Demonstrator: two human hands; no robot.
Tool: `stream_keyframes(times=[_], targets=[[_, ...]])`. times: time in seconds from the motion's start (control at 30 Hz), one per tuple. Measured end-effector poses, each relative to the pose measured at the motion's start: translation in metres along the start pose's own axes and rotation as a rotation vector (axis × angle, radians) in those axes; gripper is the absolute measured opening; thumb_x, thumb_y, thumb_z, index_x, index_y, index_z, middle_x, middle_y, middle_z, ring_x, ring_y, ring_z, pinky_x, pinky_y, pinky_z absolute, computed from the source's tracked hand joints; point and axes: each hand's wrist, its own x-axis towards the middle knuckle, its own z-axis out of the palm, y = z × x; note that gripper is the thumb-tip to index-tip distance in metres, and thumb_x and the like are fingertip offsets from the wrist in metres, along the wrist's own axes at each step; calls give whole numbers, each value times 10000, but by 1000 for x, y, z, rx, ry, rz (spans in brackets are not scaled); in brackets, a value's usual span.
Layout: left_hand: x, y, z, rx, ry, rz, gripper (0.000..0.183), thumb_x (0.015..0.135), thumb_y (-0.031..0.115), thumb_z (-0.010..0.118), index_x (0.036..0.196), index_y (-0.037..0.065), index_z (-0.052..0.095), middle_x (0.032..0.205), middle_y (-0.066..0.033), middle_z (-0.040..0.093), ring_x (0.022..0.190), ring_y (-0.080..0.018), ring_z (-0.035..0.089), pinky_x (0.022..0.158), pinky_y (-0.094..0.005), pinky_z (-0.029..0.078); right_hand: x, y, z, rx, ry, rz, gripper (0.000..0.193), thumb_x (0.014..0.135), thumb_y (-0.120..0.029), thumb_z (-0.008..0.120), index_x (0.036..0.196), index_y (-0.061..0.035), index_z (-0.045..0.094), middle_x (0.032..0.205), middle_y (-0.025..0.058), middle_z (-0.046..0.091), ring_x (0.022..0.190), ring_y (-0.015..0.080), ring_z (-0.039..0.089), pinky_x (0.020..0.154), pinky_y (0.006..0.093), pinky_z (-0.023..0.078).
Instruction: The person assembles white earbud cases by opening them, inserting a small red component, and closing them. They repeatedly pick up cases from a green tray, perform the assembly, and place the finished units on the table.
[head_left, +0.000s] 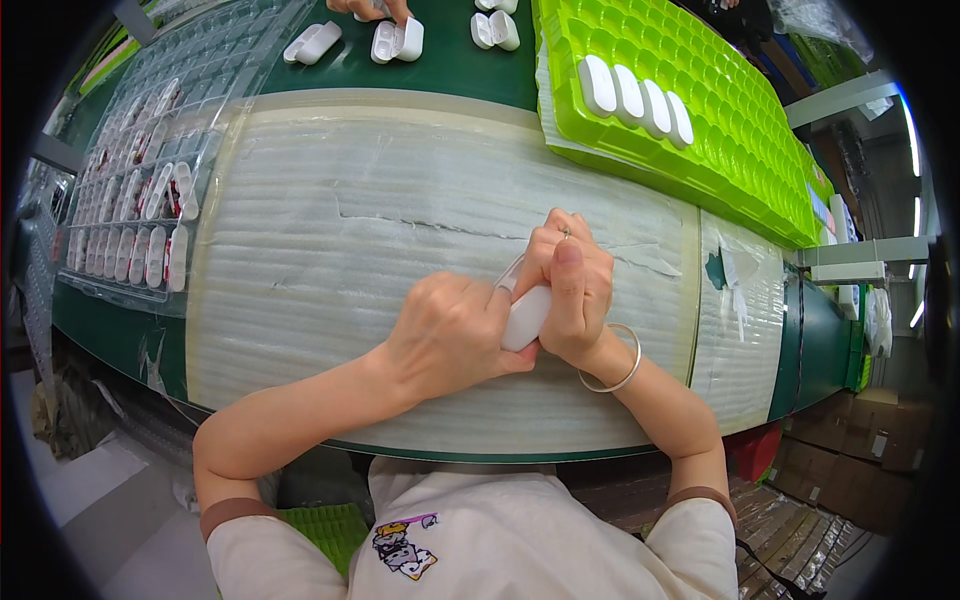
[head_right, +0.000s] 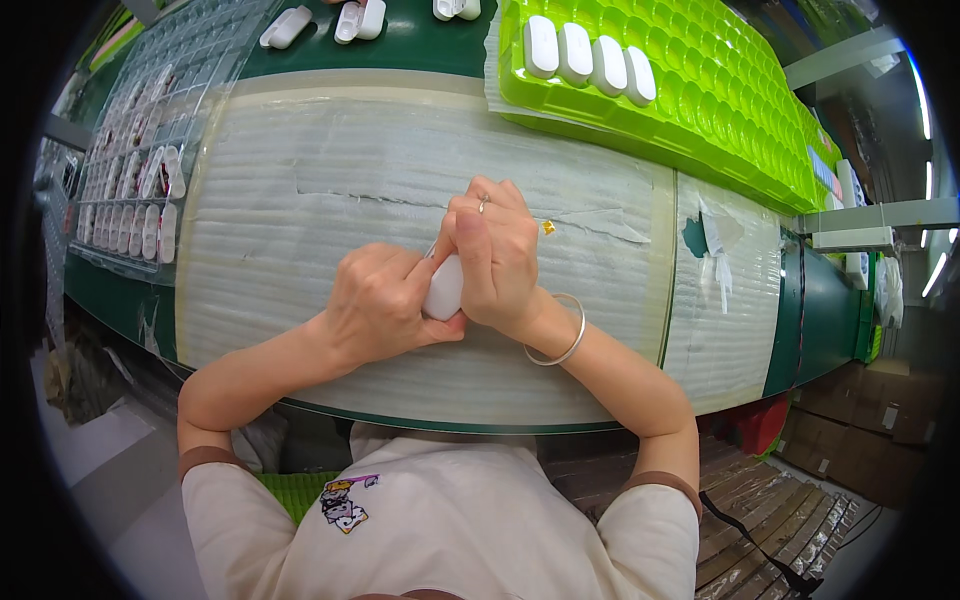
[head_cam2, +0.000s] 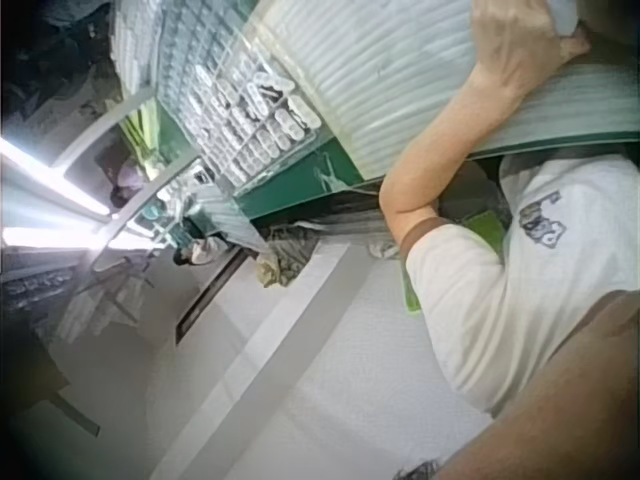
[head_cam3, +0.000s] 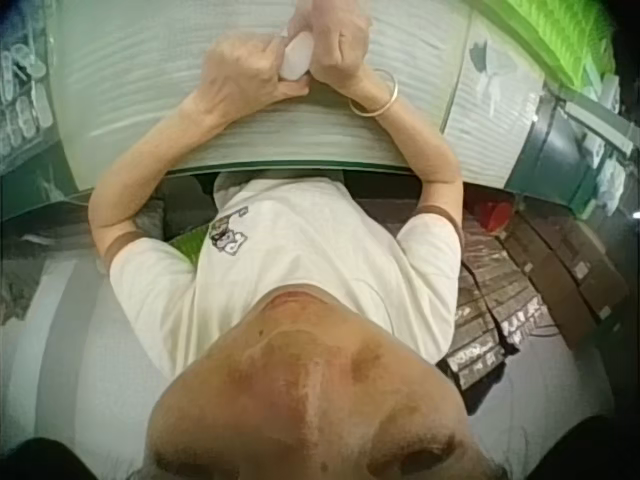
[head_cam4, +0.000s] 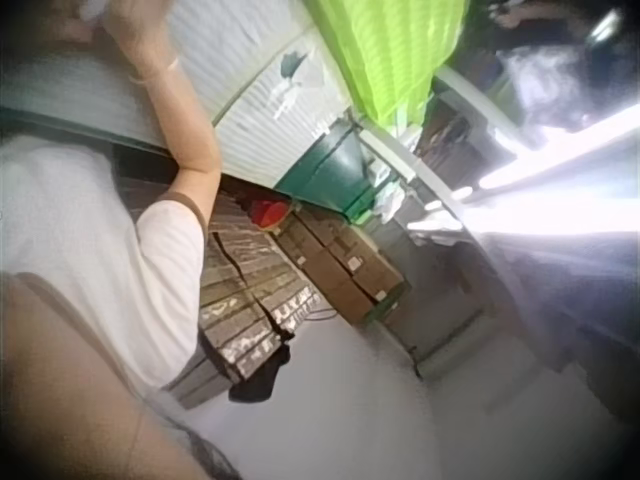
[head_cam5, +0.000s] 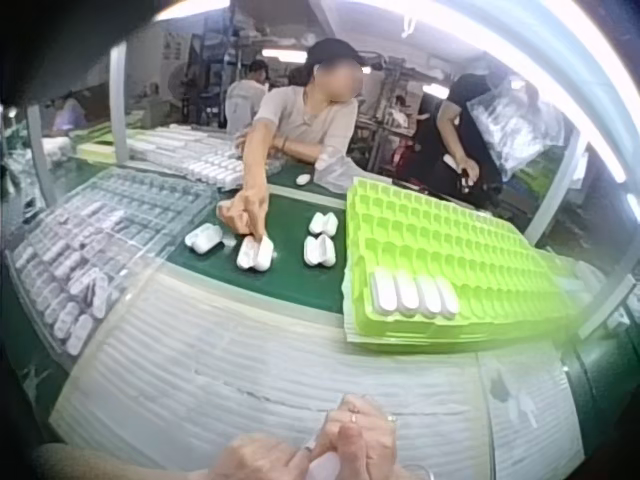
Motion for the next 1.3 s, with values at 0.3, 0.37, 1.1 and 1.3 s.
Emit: stream_keyframes(times=[0.3, 0.37, 1.1, 1.3], targets=[[20, -24, -30, 377, 85, -52, 373, 516, 294, 778, 696, 97, 517, 664, -20, 505, 610, -178, 509, 544, -302, 349, 11, 6, -10, -136, 102, 55, 323, 771, -179, 693, 1024, -66, 527, 694, 62, 571, 563, 212, 449, 628, 289, 394], [21, -28, -34, 398, 108, -62, 383, 518, 275, 780, 744, 97, 528, 732, -12, 499, 673, -169, 503, 572, -303, 350, 7, 5, -7, -14, 70, 201, 581, 720, -184, 755, 1204, -92, 447, 818, 105, 614, 638, 231, 540, 653, 284, 432], [16, -40, -21, 120, 245, -69, 428, 537, 121, 781, 856, 97, 497, 845, -33, 564, 804, -216, 543, 767, -350, 366, -7, 11, -2, 47, 29, 59, 657, 640, -4, 754, 1230, -126, 489, 1087, 120, 614, 895, 267, 636, 734, 322, 528], [18, -39, -23, 39, 196, -87, 712, 533, 117, 798, 1159, 73, 462, 1090, -57, 575, 962, -221, 548, 885, -375, 340, -8, 14, -2, 108, 11, 112, 711, 652, -26, 764, 1273, -112, 428, 1216, 119, 544, 965, 291, 617, 794, 342, 525]])
